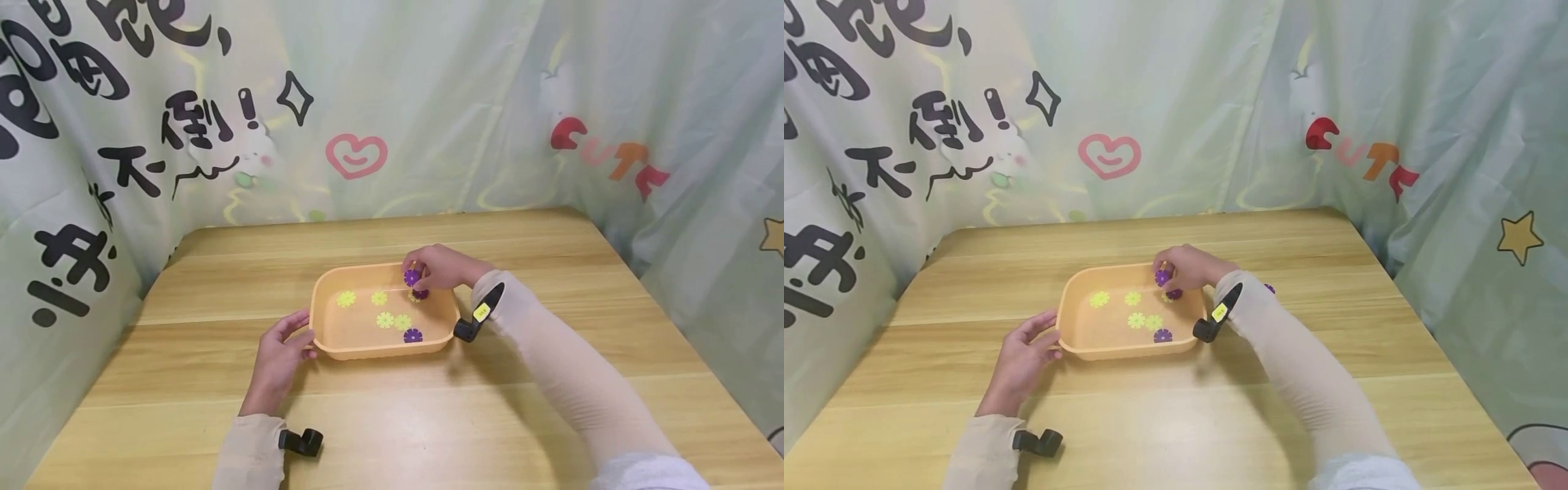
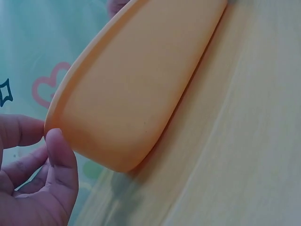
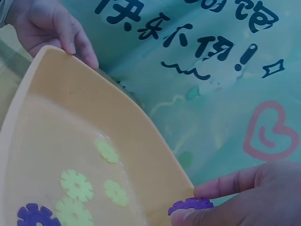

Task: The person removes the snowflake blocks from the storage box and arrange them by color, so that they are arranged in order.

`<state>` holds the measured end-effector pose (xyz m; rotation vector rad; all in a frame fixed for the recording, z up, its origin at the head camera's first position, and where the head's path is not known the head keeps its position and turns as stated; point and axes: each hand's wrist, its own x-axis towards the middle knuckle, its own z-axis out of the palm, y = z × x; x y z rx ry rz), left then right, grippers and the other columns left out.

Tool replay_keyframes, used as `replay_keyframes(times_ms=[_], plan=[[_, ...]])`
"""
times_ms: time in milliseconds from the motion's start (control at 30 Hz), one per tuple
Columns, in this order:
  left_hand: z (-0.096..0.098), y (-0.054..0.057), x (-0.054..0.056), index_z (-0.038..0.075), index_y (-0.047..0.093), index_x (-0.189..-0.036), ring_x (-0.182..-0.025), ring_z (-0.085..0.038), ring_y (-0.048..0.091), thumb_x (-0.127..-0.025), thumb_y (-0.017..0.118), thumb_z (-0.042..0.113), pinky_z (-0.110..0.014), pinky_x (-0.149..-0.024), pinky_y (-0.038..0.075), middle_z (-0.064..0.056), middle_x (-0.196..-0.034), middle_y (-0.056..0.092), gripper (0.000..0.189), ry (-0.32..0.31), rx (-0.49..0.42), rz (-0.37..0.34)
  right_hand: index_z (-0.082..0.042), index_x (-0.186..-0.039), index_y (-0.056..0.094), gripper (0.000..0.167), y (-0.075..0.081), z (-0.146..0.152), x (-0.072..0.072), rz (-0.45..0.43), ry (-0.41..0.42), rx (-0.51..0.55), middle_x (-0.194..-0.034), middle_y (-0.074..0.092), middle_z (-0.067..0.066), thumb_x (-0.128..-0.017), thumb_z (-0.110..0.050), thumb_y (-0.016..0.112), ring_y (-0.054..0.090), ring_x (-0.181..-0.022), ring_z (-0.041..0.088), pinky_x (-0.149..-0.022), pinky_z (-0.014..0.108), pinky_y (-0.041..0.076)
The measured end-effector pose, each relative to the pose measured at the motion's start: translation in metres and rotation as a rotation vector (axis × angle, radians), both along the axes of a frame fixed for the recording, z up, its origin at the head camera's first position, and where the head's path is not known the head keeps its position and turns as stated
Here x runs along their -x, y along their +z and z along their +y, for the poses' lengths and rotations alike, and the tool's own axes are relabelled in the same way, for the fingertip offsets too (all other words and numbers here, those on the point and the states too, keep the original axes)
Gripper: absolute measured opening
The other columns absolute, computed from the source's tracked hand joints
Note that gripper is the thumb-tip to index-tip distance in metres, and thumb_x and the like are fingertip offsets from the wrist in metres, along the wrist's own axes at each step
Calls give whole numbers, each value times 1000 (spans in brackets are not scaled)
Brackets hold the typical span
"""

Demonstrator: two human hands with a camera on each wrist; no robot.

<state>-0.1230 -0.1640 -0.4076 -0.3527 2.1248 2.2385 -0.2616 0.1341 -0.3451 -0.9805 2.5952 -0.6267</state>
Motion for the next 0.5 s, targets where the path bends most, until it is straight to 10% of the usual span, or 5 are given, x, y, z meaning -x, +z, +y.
replay_keyframes(times_ms=[500], plan=[[1,1,-1,-2,51,-134,-73,-16,58,-89,56,-12,-22,-63,55,-17,-131,49,45,2,-24,-9,-2,-116,63,31,-6,40,-2,37,-115,191,-90,66,5,-87,-7,73,61,-78,18,-70,32,55]])
